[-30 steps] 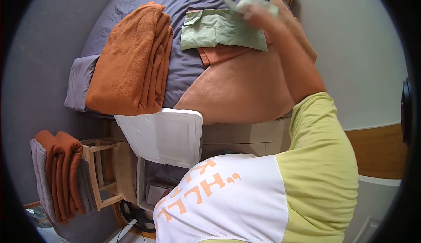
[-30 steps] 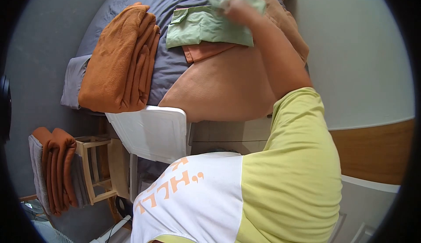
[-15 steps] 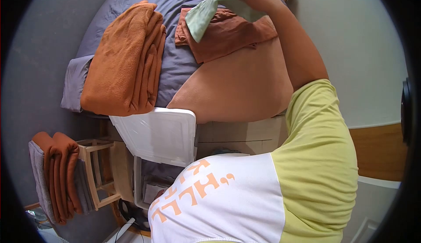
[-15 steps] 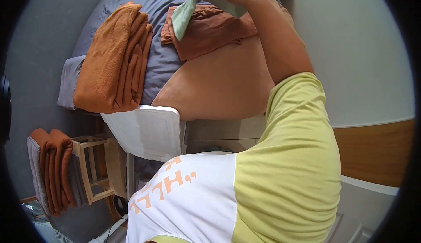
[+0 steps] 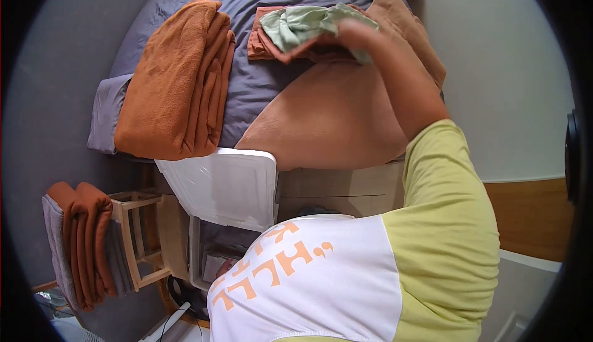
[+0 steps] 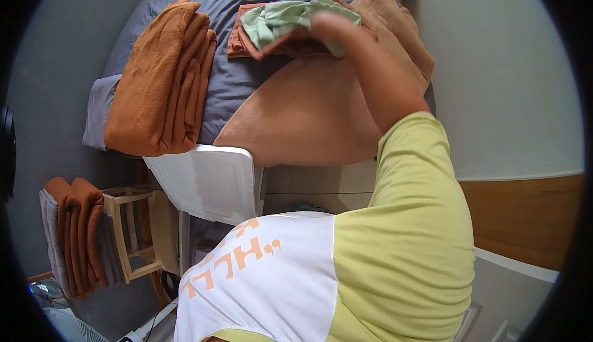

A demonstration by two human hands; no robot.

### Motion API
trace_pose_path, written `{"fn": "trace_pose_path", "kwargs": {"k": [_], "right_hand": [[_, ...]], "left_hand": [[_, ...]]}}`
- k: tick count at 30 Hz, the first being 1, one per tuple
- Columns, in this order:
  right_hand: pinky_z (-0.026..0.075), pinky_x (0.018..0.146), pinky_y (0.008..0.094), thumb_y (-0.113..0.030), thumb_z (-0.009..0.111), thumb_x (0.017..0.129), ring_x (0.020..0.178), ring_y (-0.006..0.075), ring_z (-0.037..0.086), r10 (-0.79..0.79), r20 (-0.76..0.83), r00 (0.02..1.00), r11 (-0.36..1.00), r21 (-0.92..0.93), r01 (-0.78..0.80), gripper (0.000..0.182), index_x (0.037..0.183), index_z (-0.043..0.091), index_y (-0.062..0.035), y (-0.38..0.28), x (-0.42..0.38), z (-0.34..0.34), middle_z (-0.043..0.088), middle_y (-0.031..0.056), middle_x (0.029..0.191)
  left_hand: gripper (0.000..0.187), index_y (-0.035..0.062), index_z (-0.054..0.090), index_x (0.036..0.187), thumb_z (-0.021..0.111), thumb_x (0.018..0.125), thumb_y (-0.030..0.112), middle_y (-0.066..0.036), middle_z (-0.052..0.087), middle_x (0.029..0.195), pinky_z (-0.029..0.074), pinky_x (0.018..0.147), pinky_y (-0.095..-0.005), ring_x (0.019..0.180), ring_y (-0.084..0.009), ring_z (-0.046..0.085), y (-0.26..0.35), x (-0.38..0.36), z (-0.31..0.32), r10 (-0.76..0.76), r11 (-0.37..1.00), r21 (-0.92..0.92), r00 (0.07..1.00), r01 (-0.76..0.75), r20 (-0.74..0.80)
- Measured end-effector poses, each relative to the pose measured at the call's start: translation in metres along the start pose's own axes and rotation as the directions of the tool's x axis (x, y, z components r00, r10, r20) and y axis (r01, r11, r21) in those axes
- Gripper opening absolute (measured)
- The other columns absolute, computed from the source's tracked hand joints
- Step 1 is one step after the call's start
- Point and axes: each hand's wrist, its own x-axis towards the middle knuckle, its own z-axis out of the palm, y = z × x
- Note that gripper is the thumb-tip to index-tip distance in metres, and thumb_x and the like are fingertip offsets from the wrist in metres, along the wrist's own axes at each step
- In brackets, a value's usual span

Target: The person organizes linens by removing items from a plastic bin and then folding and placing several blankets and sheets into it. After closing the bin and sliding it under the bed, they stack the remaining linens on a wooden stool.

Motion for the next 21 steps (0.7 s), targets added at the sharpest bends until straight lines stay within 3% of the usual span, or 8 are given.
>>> {"fn": "trace_pose_path", "kwargs": {"k": [3, 5, 8, 9, 11, 13, 17, 21], "right_hand": [[0.050, 0.068, 0.0465, -0.012, 0.047, 0.083, 0.079, 0.0372, 0.065, -0.112, -0.520, 0.847, 0.989, -0.144, 0.043, 0.023, 0.094, 0.064, -0.0018, 0.032, 0.052, -0.050, 0.065, 0.0238, 0.091], [0.053, 0.076, 0.0375, -0.031, 0.047, 0.094, 0.088, 0.0305, 0.067, -0.169, -0.459, 0.872, 0.846, -0.521, -0.111, 0.036, 0.104, 0.064, -0.0009, 0.054, 0.081, -0.072, 0.067, 0.0203, 0.101], [0.052, 0.079, 0.0377, -0.024, 0.055, 0.088, 0.089, 0.0325, 0.066, -0.049, -0.643, 0.764, 0.961, -0.238, -0.139, 0.035, 0.109, 0.062, 0.0034, -0.014, 0.031, -0.082, 0.066, 0.0219, 0.103], [0.050, 0.078, 0.0475, -0.027, 0.053, 0.087, 0.091, 0.0400, 0.062, 0.055, -0.611, 0.789, 0.996, -0.021, -0.086, 0.030, 0.105, 0.061, -0.0052, -0.022, 0.026, -0.060, 0.064, 0.0241, 0.098], [0.049, 0.084, 0.0469, -0.036, 0.055, 0.086, 0.101, 0.0396, 0.059, 0.021, -0.485, 0.874, 0.989, -0.118, -0.090, 0.039, 0.114, 0.058, -0.0080, -0.047, 0.001, -0.007, 0.061, 0.0226, 0.109], [0.040, 0.101, 0.0431, -0.049, 0.062, 0.078, 0.122, 0.0369, 0.048, 0.096, -0.026, 0.995, 0.985, -0.142, -0.099, 0.071, 0.136, 0.044, -0.0130, -0.055, -0.016, 0.049, 0.046, 0.0193, 0.136], [0.033, 0.107, 0.0476, -0.057, 0.062, 0.078, 0.132, 0.0365, 0.038, 0.136, -0.113, 0.984, 0.984, -0.104, -0.148, 0.084, 0.145, 0.032, -0.0183, -0.054, -0.016, 0.076, 0.034, 0.0182, 0.147], [0.048, 0.089, 0.0473, -0.017, 0.049, 0.089, 0.108, 0.0396, 0.058, 0.066, -0.141, 0.988, 0.959, -0.264, -0.102, 0.043, 0.132, 0.049, -0.0182, -0.038, 0.015, 0.077, 0.054, 0.0188, 0.123]], "left_hand": [[0.061, 0.0077, 0.048, 0.133, 0.062, 0.081, 0.036, -0.023, 0.049, 0.131, 0.040, 0.101, -0.0404, 0.122, -0.0367, 0.048, 0.002, 0.001, -0.001, -0.002, 1.000, -0.002, 1.000, 0.002, 0.002], [0.060, 0.0075, 0.049, 0.133, 0.061, 0.081, 0.036, -0.022, 0.050, 0.130, 0.040, 0.101, -0.0401, 0.121, -0.0364, 0.049, 0.004, 0.001, 0.000, -0.001, 1.000, -0.004, 1.000, 0.001, 0.000], [0.060, 0.0073, 0.049, 0.133, 0.061, 0.081, 0.035, -0.022, 0.052, 0.129, 0.040, 0.101, -0.0397, 0.121, -0.0359, 0.050, -0.004, -0.002, 0.004, -0.009, 1.000, -0.018, 1.000, 0.009, 0.009], [0.060, 0.0072, 0.049, 0.133, 0.061, 0.081, 0.035, -0.022, 0.052, 0.129, 0.041, 0.100, -0.0396, 0.121, -0.0357, 0.050, -0.006, -0.001, 0.005, -0.010, 1.000, -0.025, 1.000, 0.010, 0.010], [0.060, 0.0070, 0.049, 0.133, 0.061, 0.081, 0.035, -0.021, 0.053, 0.129, 0.041, 0.100, -0.0393, 0.120, -0.0353, 0.051, -0.011, -0.002, 0.009, -0.006, 0.999, -0.040, 1.000, 0.006, 0.012], [0.059, 0.0069, 0.049, 0.133, 0.060, 0.082, 0.035, -0.021, 0.054, 0.128, 0.041, 0.100, -0.0391, 0.120, -0.0350, 0.051, -0.017, 0.001, 0.012, 0.011, 0.998, -0.062, 1.000, -0.011, 0.009], [0.059, 0.0066, 0.049, 0.133, 0.060, 0.082, 0.034, -0.020, 0.056, 0.127, 0.042, 0.100, -0.0385, 0.119, -0.0343, 0.053, -0.050, 0.020, 0.017, 0.077, 0.978, -0.197, 0.997, -0.075, 0.004], [0.057, 0.0076, 0.052, 0.131, 0.059, 0.081, 0.034, -0.020, 0.057, 0.126, 0.043, 0.099, -0.0377, 0.117, -0.0339, 0.054, -0.019, -0.015, 0.003, 0.001, 1.000, -0.006, 0.991, -0.002, -0.132]]}}
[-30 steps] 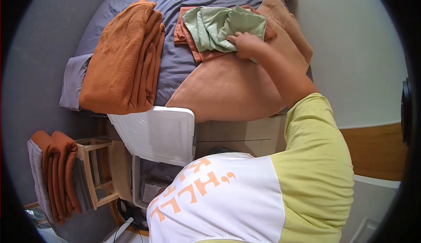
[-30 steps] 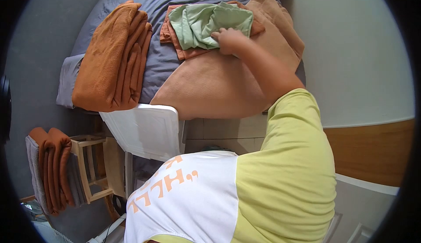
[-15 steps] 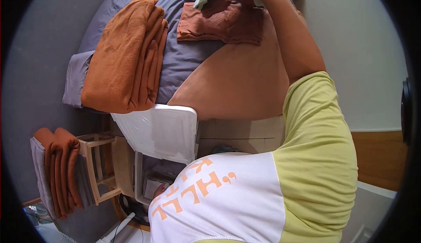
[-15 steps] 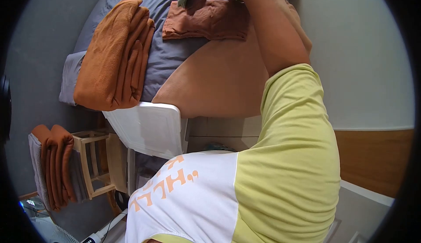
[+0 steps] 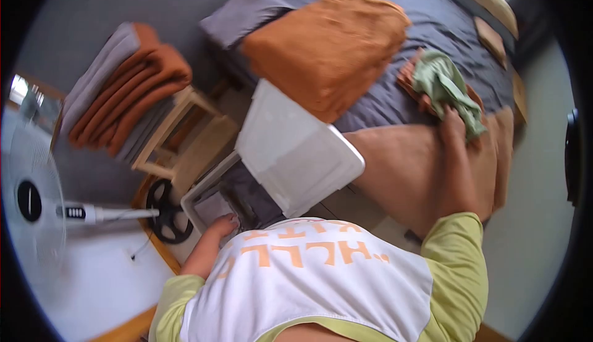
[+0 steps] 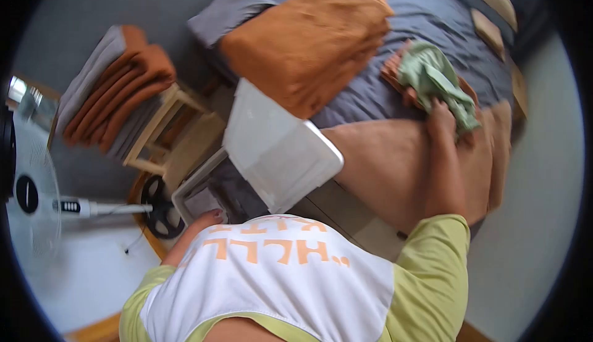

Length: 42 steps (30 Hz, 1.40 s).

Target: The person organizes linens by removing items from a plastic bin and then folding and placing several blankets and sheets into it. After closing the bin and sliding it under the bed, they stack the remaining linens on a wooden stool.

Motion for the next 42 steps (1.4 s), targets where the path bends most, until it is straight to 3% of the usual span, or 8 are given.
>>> {"fn": "trace_pose_path", "kwargs": {"k": [9, 10, 18, 24, 27, 29, 32, 42], "right_hand": [[0.048, 0.074, 0.0456, -0.032, 0.048, 0.089, 0.090, 0.0420, 0.062, -0.050, -0.593, 0.803, 0.881, 0.352, 0.315, 0.040, 0.100, 0.060, 0.0048, 0.057, 0.159, -0.186, 0.062, 0.0301, 0.096], [0.049, 0.074, 0.0465, -0.027, 0.048, 0.087, 0.090, 0.0410, 0.062, 0.047, -0.601, 0.798, 0.963, 0.239, 0.124, 0.036, 0.100, 0.062, 0.0033, 0.101, 0.234, -0.200, 0.063, 0.0284, 0.095], [0.048, 0.078, 0.0451, -0.024, 0.048, 0.088, 0.092, 0.0381, 0.063, -0.159, -0.787, 0.596, 0.955, 0.032, 0.297, 0.032, 0.100, 0.062, 0.0016, -0.061, 0.222, -0.384, 0.065, 0.0244, 0.097], [0.048, 0.080, 0.0440, -0.022, 0.048, 0.089, 0.093, 0.0359, 0.063, -0.652, -0.261, 0.712, 0.706, -0.552, 0.444, 0.029, 0.099, 0.063, 0.0002, -0.179, 0.211, -0.250, 0.066, 0.0214, 0.098], [0.042, 0.096, 0.0434, -0.019, 0.052, 0.086, 0.119, 0.0295, 0.052, -0.589, -0.334, 0.736, 0.769, 0.048, 0.637, 0.038, 0.124, 0.055, -0.0109, -0.230, 0.146, -0.081, 0.054, 0.0154, 0.129], [0.026, 0.109, 0.0462, -0.022, 0.054, 0.086, 0.135, 0.0240, 0.035, -0.538, -0.403, 0.741, 0.828, -0.087, 0.554, 0.048, 0.133, 0.048, -0.0187, -0.266, 0.044, -0.099, 0.041, 0.0076, 0.144], [0.014, 0.113, 0.0478, -0.026, 0.054, 0.086, 0.142, 0.0204, 0.022, -0.497, -0.298, 0.815, 0.849, 0.028, 0.528, 0.052, 0.136, 0.043, -0.0200, -0.268, 0.067, -0.095, 0.033, 0.0005, 0.150], [0.017, 0.112, 0.0494, -0.029, 0.054, 0.089, 0.140, 0.0201, 0.024, -0.428, -0.406, 0.808, 0.872, 0.051, 0.487, 0.050, 0.137, 0.042, -0.0261, -0.264, 0.067, -0.083, 0.033, -0.0021, 0.149]], "left_hand": [[0.053, 0.0160, 0.054, 0.130, 0.061, 0.080, 0.035, -0.016, 0.059, 0.124, 0.044, 0.097, -0.0389, 0.113, -0.0331, 0.056, -0.015, -0.033, 0.029, -0.109, 0.993, 0.039, 0.994, 0.108, 0.026], [0.054, 0.0161, 0.054, 0.130, 0.062, 0.080, 0.036, -0.016, 0.059, 0.123, 0.044, 0.096, -0.0390, 0.112, -0.0332, 0.057, -0.017, -0.038, 0.032, -0.117, 0.991, 0.063, 0.993, 0.115, 0.020], [0.055, 0.0129, 0.053, 0.130, 0.062, 0.082, 0.039, -0.017, 0.060, 0.121, 0.045, 0.096, -0.0398, 0.111, -0.0350, 0.057, -0.048, -0.040, 0.051, -0.122, 0.992, -0.019, 0.992, 0.122, -0.010], [0.053, 0.0126, 0.052, 0.130, 0.061, 0.084, 0.037, -0.018, 0.060, 0.119, 0.045, 0.094, -0.0411, 0.109, -0.0353, 0.058, -0.046, -0.045, 0.060, -0.095, 0.992, -0.093, 0.990, 0.086, -0.100], [0.052, 0.0124, 0.053, 0.130, 0.060, 0.085, 0.037, -0.018, 0.061, 0.119, 0.045, 0.094, -0.0412, 0.109, -0.0353, 0.058, -0.048, -0.053, 0.063, -0.116, 0.991, -0.075, 0.992, 0.112, -0.051], [0.048, 0.0132, 0.056, 0.127, 0.059, 0.085, 0.036, -0.017, 0.061, 0.119, 0.045, 0.093, -0.0411, 0.108, -0.0348, 0.058, -0.055, -0.059, 0.067, -0.140, 0.986, -0.098, 0.989, 0.135, -0.047], [0.042, 0.0150, 0.062, 0.119, 0.059, 0.083, 0.035, -0.015, 0.061, 0.118, 0.046, 0.093, -0.0409, 0.108, -0.0338, 0.058, -0.083, -0.061, 0.088, -0.096, 0.993, -0.073, 0.995, 0.094, -0.019], [0.049, 0.0101, 0.056, 0.126, 0.059, 0.083, 0.033, -0.018, 0.061, 0.119, 0.045, 0.095, -0.0409, 0.109, -0.0357, 0.058, -0.084, -0.060, 0.069, -0.197, 0.968, -0.184, 0.972, 0.173, -0.126]]}}
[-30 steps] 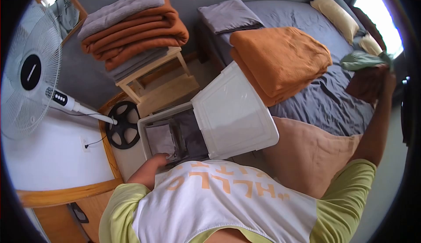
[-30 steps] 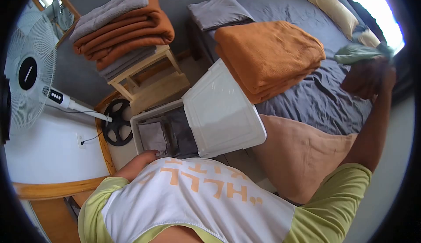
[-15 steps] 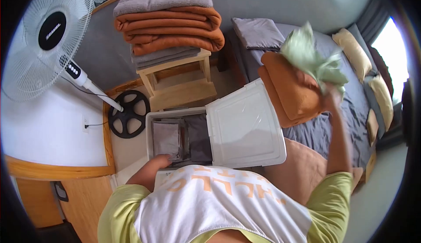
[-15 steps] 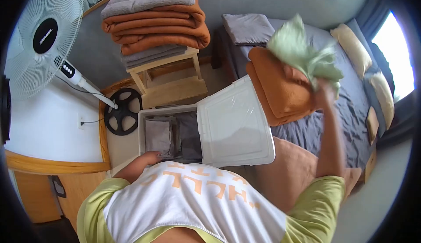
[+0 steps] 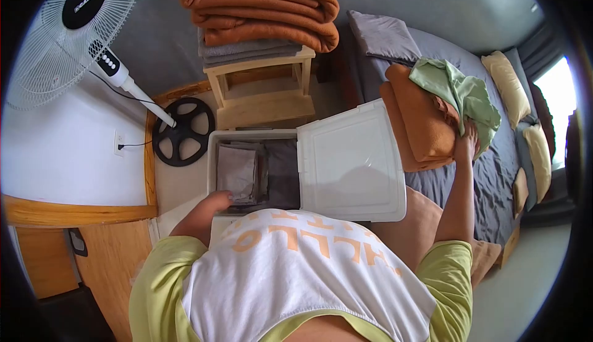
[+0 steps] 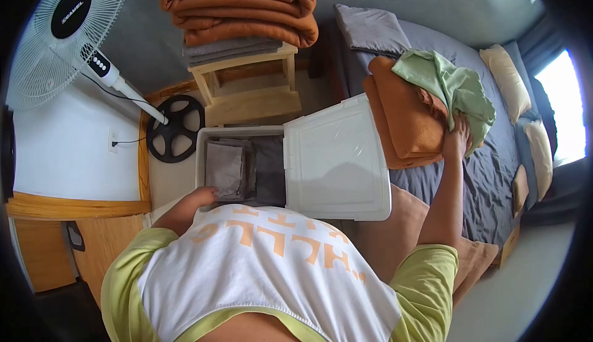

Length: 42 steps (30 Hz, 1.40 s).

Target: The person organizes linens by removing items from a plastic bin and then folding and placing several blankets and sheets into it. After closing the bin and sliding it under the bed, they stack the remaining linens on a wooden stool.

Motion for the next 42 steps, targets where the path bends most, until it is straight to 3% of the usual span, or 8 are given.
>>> {"fn": "trace_pose_path", "kwargs": {"k": [10, 20, 28, 38, 39, 40, 41, 42], "right_hand": [[0.016, 0.112, 0.0493, -0.030, 0.054, 0.088, 0.141, 0.0202, 0.023, -0.039, -0.132, 0.991, 0.999, 0.011, 0.041, 0.051, 0.137, 0.041, -0.0271, 0.012, -0.003, 0.021, 0.031, -0.0030, 0.150], [0.017, 0.112, 0.0481, -0.032, 0.056, 0.088, 0.140, 0.0200, 0.024, -0.007, -0.100, 0.995, 1.000, 0.002, 0.007, 0.051, 0.137, 0.042, -0.0264, 0.006, -0.003, 0.014, 0.034, -0.0029, 0.149], [0.018, 0.112, 0.0468, -0.027, 0.057, 0.086, 0.139, 0.0221, 0.026, -0.048, -0.137, 0.989, 0.999, 0.007, 0.049, 0.052, 0.136, 0.043, -0.0244, 0.011, -0.002, 0.019, 0.035, -0.0011, 0.148], [0.019, 0.111, 0.0487, -0.023, 0.058, 0.084, 0.139, 0.0226, 0.027, 0.006, -0.140, 0.990, 0.999, 0.051, 0.001, 0.052, 0.135, 0.044, -0.0267, 0.000, -0.007, 0.012, 0.035, -0.0017, 0.148], [0.020, 0.111, 0.0490, -0.022, 0.059, 0.084, 0.139, 0.0225, 0.027, 0.006, -0.153, 0.988, 0.999, 0.049, 0.001, 0.052, 0.134, 0.045, -0.0272, -0.002, -0.009, 0.011, 0.036, -0.0023, 0.147], [0.022, 0.110, 0.0465, -0.029, 0.060, 0.087, 0.137, 0.0266, 0.028, 0.003, -0.137, 0.991, 1.000, 0.024, 0.000, 0.054, 0.137, 0.042, -0.0207, -0.003, -0.011, 0.008, 0.036, 0.0051, 0.147], [0.022, 0.110, 0.0465, -0.029, 0.060, 0.087, 0.137, 0.0266, 0.028, 0.010, -0.127, 0.992, 1.000, 0.012, -0.009, 0.054, 0.137, 0.042, -0.0207, -0.004, -0.015, 0.007, 0.036, 0.0051, 0.147], [0.023, 0.109, 0.0458, -0.028, 0.060, 0.087, 0.137, 0.0286, 0.028, -0.003, -0.255, 0.967, 0.989, 0.142, 0.041, 0.053, 0.136, 0.041, -0.0175, -0.003, -0.022, 0.011, 0.037, 0.0091, 0.145]], "left_hand": [[0.047, 0.0124, 0.058, 0.123, 0.060, 0.082, 0.035, -0.017, 0.061, 0.118, 0.045, 0.093, -0.0416, 0.108, -0.0350, 0.058, 0.006, -0.007, 0.018, 0.010, 1.000, 0.006, 0.999, -0.010, 0.031], [0.042, 0.0121, 0.062, 0.117, 0.061, 0.081, 0.035, -0.015, 0.064, 0.112, 0.047, 0.090, -0.0409, 0.104, -0.0338, 0.060, -0.025, -0.008, 0.017, 0.008, 0.999, -0.036, 1.000, -0.006, 0.030], [0.043, 0.0134, 0.061, 0.118, 0.062, 0.080, 0.033, -0.016, 0.065, 0.109, 0.047, 0.089, -0.0407, 0.103, -0.0337, 0.060, -0.015, -0.007, 0.017, -0.030, 0.997, -0.074, 0.999, 0.031, 0.018], [0.042, 0.0133, 0.062, 0.118, 0.061, 0.081, 0.033, -0.016, 0.065, 0.107, 0.047, 0.091, -0.0390, 0.103, -0.0342, 0.060, -0.013, -0.003, 0.011, -0.004, 1.000, 0.005, 0.999, 0.004, -0.042], [0.046, 0.0130, 0.059, 0.122, 0.061, 0.081, 0.032, -0.016, 0.061, 0.116, 0.046, 0.093, -0.0400, 0.108, -0.0342, 0.058, -0.011, -0.004, 0.008, -0.055, 0.998, 0.028, 0.998, 0.056, -0.016], [0.049, 0.0127, 0.056, 0.126, 0.061, 0.081, 0.031, -0.016, 0.057, 0.125, 0.046, 0.095, -0.0410, 0.112, -0.0341, 0.055, -0.008, -0.006, 0.007, -0.106, 0.993, 0.053, 0.994, 0.106, 0.013], [0.049, 0.0127, 0.056, 0.126, 0.061, 0.081, 0.031, -0.016, 0.057, 0.125, 0.046, 0.095, -0.0410, 0.112, -0.0341, 0.055, -0.006, -0.007, 0.008, -0.100, 0.993, 0.060, 0.995, 0.098, 0.027], [0.055, 0.0131, 0.049, 0.132, 0.062, 0.081, 0.030, -0.015, 0.046, 0.136, 0.044, 0.097, -0.0429, 0.118, -0.0347, 0.051, 0.001, -0.011, 0.005, -0.266, 0.963, 0.034, 0.962, 0.268, -0.056]]}}
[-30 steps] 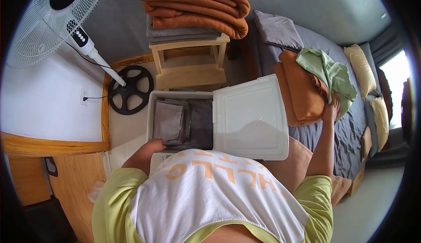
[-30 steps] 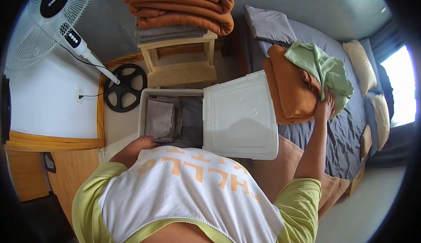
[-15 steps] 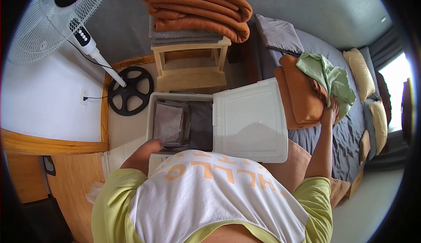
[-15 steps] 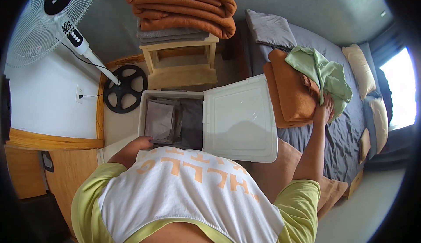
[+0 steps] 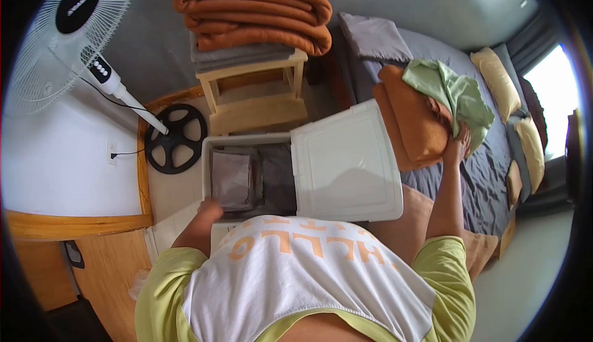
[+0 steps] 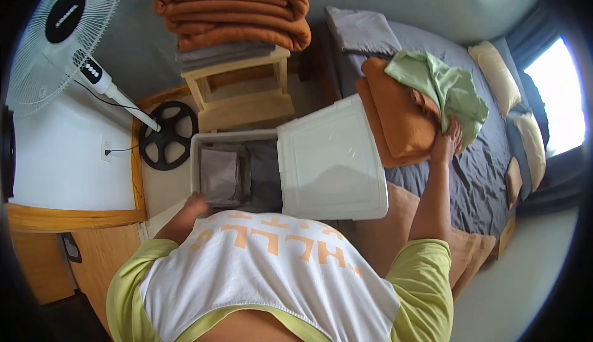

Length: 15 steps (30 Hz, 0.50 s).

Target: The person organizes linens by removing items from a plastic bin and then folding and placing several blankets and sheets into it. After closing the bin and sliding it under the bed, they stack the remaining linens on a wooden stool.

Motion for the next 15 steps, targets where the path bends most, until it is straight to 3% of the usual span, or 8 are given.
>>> {"fn": "trace_pose_path", "kwargs": {"k": [3, 6, 7, 9, 10, 12, 13, 15], "right_hand": [[0.026, 0.108, 0.0455, -0.020, 0.059, 0.087, 0.134, 0.0318, 0.031, 0.030, -0.143, 0.989, 0.990, 0.140, -0.010, 0.049, 0.132, 0.042, -0.0105, -0.021, -0.046, -0.024, 0.041, 0.0145, 0.140], [0.031, 0.100, 0.0431, -0.029, 0.062, 0.089, 0.114, 0.0359, 0.044, 0.159, -0.113, 0.981, 0.977, 0.162, -0.139, 0.049, 0.125, 0.045, -0.0027, -0.048, -0.118, -0.048, 0.051, 0.0198, 0.119], [0.036, 0.093, 0.0436, -0.031, 0.063, 0.088, 0.108, 0.0356, 0.048, 0.090, -0.149, 0.985, 0.981, 0.182, -0.062, 0.047, 0.121, 0.048, -0.0021, -0.033, -0.148, -0.034, 0.054, 0.0206, 0.111], [0.041, 0.086, 0.0393, -0.029, 0.062, 0.089, 0.100, 0.0305, 0.052, 0.270, 0.398, 0.877, 0.710, 0.533, -0.460, 0.045, 0.121, 0.049, -0.0013, -0.018, -0.197, -0.020, 0.056, 0.0202, 0.106], [0.041, 0.086, 0.0393, -0.029, 0.062, 0.089, 0.100, 0.0305, 0.052, 0.280, 0.406, 0.870, 0.712, 0.520, -0.472, 0.045, 0.121, 0.049, -0.0013, -0.023, -0.208, -0.024, 0.056, 0.0202, 0.106], [0.045, 0.075, 0.0340, -0.028, 0.061, 0.090, 0.084, 0.0212, 0.055, -0.043, 0.422, 0.906, 0.919, 0.372, -0.129, 0.046, 0.125, 0.047, -0.0008, -0.052, -0.222, -0.041, 0.060, 0.0137, 0.091], [0.045, 0.075, 0.0340, -0.028, 0.061, 0.090, 0.084, 0.0212, 0.055, -0.040, 0.431, 0.902, 0.923, 0.362, -0.133, 0.046, 0.125, 0.047, -0.0008, -0.059, -0.216, -0.050, 0.060, 0.0137, 0.091], [0.046, 0.070, 0.0314, -0.028, 0.060, 0.091, 0.074, 0.0167, 0.054, 0.171, 0.678, 0.715, 0.869, 0.238, -0.433, 0.045, 0.125, 0.050, -0.0008, -0.075, -0.191, -0.058, 0.060, 0.0082, 0.079]], "left_hand": [[0.080, 0.0133, 0.024, 0.147, 0.065, 0.080, 0.028, -0.011, 0.013, 0.154, 0.040, 0.102, -0.0481, 0.131, -0.0375, 0.036, 0.005, -0.013, -0.009, -0.320, 0.934, -0.180, 0.947, 0.307, -0.043], [0.091, 0.0097, 0.013, 0.149, 0.067, 0.078, 0.032, -0.015, 0.014, 0.154, 0.039, 0.103, -0.0463, 0.132, -0.0374, 0.035, -0.014, -0.006, 0.006, -0.403, 0.879, -0.303, 0.913, 0.368, -0.062], [0.091, 0.0097, 0.013, 0.149, 0.067, 0.078, 0.032, -0.015, 0.014, 0.154, 0.039, 0.103, -0.0463, 0.132, -0.0374, 0.035, -0.020, -0.005, 0.010, -0.403, 0.882, -0.286, 0.914, 0.374, -0.048], [0.098, 0.0036, 0.007, 0.148, 0.066, 0.077, 0.034, -0.019, 0.009, 0.154, 0.039, 0.104, -0.0433, 0.134, -0.0399, 0.031, -0.036, -0.001, 0.019, -0.431, 0.841, -0.357, 0.902, 0.407, 0.016], [0.098, 0.0036, 0.007, 0.148, 0.066, 0.077, 0.034, -0.019, 0.009, 0.154, 0.039, 0.104, -0.0433, 0.134, -0.0399, 0.031, -0.051, 0.012, 0.033, -0.428, 0.845, -0.343, 0.903, 0.410, 0.024], [0.099, -0.0007, 0.006, 0.147, 0.065, 0.076, 0.034, -0.026, 0.032, 0.144, 0.042, 0.099, -0.0411, 0.124, -0.0420, 0.044, -0.084, 0.043, 0.068, -0.353, 0.887, -0.364, 0.925, 0.284, -0.139], [0.099, -0.0007, 0.006, 0.147, 0.065, 0.076, 0.034, -0.026, 0.032, 0.144, 0.042, 0.099, -0.0411, 0.124, -0.0420, 0.044, -0.087, 0.042, 0.064, -0.350, 0.889, -0.358, 0.928, 0.286, -0.128], [0.099, -0.0039, 0.001, 0.146, 0.062, 0.077, 0.034, -0.026, 0.057, 0.119, 0.047, 0.092, -0.0404, 0.106, -0.0409, 0.059, -0.093, 0.046, 0.047, -0.262, 0.791, -0.568, 0.965, 0.226, 0.019]]}}
